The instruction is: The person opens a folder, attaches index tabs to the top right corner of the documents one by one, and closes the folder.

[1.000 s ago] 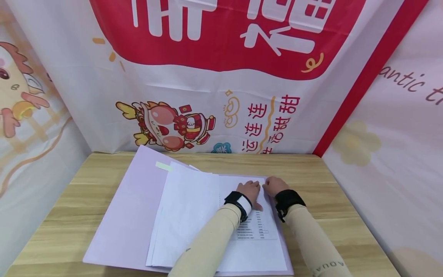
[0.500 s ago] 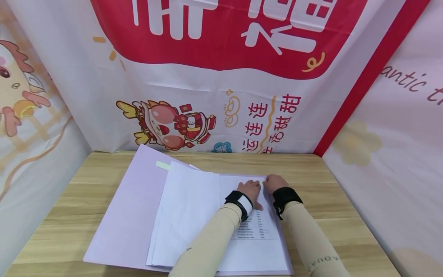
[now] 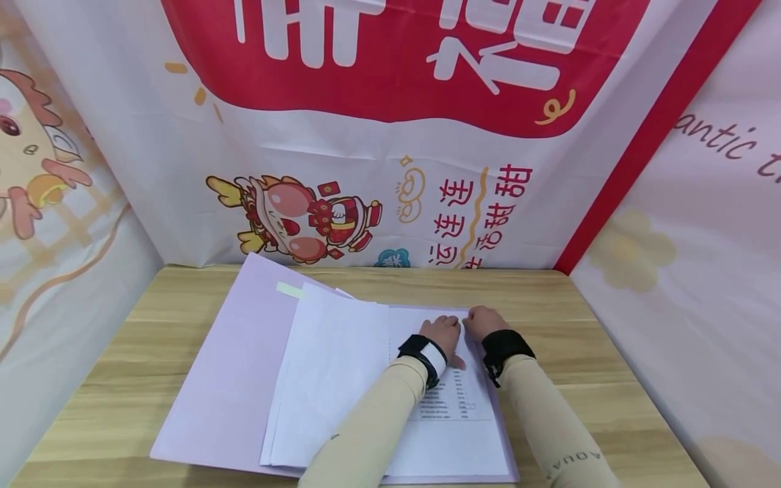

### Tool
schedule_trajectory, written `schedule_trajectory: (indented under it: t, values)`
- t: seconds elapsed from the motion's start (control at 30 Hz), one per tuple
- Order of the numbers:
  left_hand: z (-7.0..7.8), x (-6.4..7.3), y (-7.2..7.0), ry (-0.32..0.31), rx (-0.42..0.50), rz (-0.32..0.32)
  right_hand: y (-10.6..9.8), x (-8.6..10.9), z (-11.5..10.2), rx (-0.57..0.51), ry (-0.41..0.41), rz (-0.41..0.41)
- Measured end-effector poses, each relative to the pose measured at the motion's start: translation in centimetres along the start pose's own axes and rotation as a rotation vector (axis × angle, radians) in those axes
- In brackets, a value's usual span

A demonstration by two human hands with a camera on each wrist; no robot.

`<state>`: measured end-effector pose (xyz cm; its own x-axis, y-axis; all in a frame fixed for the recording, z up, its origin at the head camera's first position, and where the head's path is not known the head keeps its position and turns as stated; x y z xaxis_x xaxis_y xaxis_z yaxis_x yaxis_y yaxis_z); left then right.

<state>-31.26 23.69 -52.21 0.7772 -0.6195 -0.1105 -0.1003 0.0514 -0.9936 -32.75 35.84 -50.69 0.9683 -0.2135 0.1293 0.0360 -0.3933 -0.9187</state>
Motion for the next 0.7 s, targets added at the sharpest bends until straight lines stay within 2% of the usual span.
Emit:
schedule_trajectory:
  t: [0.23, 0.4, 0.53, 0.63, 0.7]
  values:
    - [0.0, -0.1, 0.1, -0.003, 0.010, -0.024, 0.0, 0.1, -0.1, 0.003, -0.023, 0.008]
    - [-0.1, -0.1, -0.1, -0.009, 0.012, -0.032, -0.3, 0.7, -0.2, -0.017, -0.010, -0.013]
    - [0.1, -0.1, -0.5, -0.007, 0.013, -0.067, -0.5, 0.8, 0.6, 0.026, -0.017, 0.008]
    - [0.1, -0.1, -0.3, -0.007, 0.022, -0.092, -0.3, 0.6, 1.2, 0.040, -0.034, 0.028]
    - [0.1, -0.2, 0.0, -0.004, 0.029, -0.088, -0.2, 0.5, 1.4, 0.038, -0.039, 0.035]
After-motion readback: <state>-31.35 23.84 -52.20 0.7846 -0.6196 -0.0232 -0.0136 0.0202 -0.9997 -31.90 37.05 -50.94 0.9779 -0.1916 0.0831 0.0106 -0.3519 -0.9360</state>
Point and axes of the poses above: each hand's wrist, its own x-axis away from the middle knuckle, its own y-axis out of the palm, z = x × y, the point moved 4 cm from there along -x, towards the middle knuckle, and after that the axes turned 6 degrees about z, right-handed, at the moved point
